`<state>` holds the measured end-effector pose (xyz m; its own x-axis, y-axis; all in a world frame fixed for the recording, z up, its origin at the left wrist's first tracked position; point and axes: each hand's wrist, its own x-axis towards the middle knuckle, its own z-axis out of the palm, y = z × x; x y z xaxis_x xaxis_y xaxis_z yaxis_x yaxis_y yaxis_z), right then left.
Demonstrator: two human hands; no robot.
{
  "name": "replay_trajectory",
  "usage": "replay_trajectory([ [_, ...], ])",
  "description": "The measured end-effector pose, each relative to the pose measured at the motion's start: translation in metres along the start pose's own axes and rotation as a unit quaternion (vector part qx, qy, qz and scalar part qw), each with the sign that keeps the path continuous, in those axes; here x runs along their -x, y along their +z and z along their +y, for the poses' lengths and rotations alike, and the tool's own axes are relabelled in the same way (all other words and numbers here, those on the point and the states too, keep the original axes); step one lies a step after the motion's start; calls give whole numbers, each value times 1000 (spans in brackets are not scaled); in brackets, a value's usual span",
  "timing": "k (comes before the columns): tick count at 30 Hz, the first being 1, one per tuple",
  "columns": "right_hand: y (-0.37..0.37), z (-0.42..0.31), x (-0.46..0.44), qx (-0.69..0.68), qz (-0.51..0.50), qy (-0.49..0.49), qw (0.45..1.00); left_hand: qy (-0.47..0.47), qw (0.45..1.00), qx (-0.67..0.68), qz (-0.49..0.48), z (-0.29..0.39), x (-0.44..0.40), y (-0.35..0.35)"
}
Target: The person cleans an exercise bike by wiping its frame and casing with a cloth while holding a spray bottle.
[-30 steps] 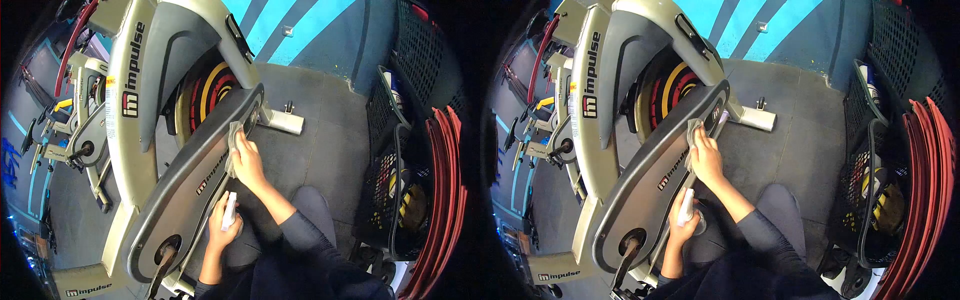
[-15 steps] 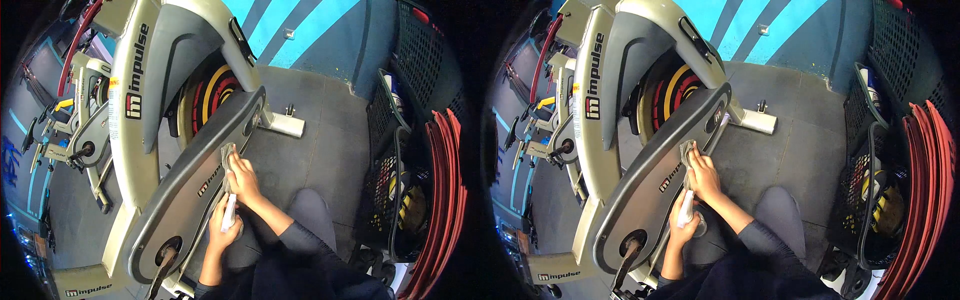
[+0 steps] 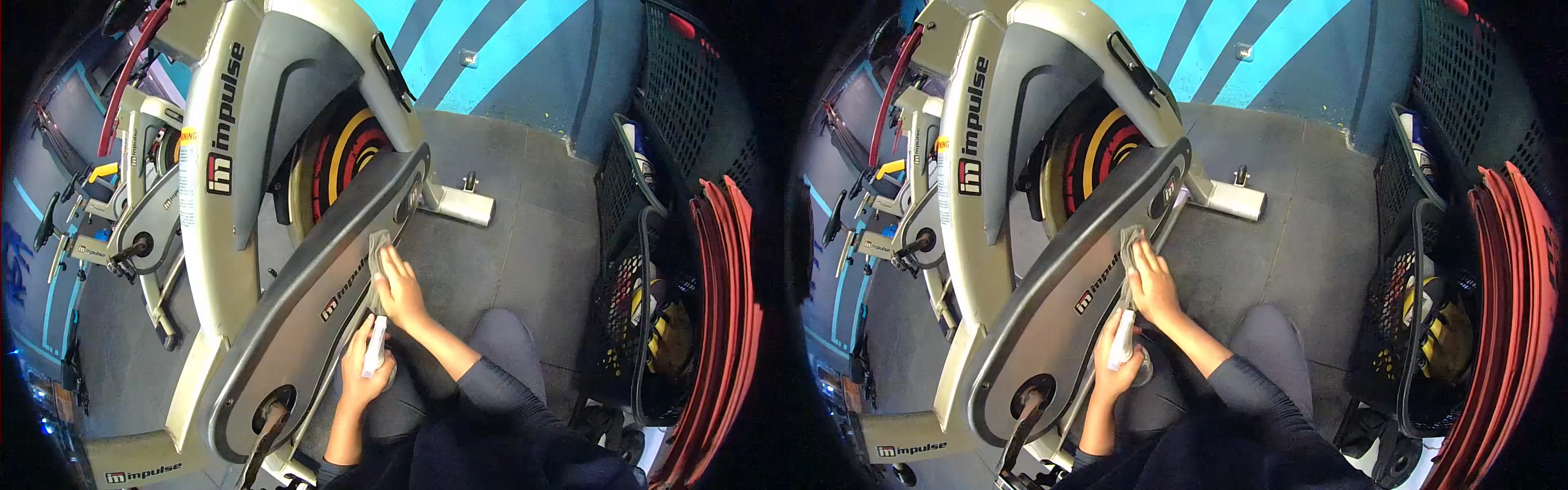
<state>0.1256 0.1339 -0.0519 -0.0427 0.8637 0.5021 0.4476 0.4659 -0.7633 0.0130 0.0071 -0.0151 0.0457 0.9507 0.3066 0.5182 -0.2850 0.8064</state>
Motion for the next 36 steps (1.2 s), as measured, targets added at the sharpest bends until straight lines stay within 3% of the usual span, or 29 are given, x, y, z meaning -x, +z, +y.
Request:
replay_trajectory([
  [2,3,1,3,-12,-16,17,1000,13,1000,-9,-2,1,-1,-1],
  [9,-14,-11,-43,-3,68,-82,994,2,1000,-5,-4,3,-1,-3],
  [23,3,34,3,63,2,38,997,25,1000,-8,12,0,-4,2],
  [24,-7,29,7,19,-54,101,993,27,999,-8,15,1,-4,2],
  [27,10,63,40,-51,-89,94,990,6,1000,-6,-4,3,-2,0],
  [28,10,63,49,-53,-95,86,990,6,1000,-5,-7,4,-3,-1],
  [30,8,61,64,-108,-80,183,974,-2,1000,-5,2,4,1,-6],
  [33,-13,37,74,-203,-66,254,943,43,999,-18,20,6,3,-11],
  [36,-36,11,69,-228,-17,190,955,64,997,7,42,14,6,-14],
])
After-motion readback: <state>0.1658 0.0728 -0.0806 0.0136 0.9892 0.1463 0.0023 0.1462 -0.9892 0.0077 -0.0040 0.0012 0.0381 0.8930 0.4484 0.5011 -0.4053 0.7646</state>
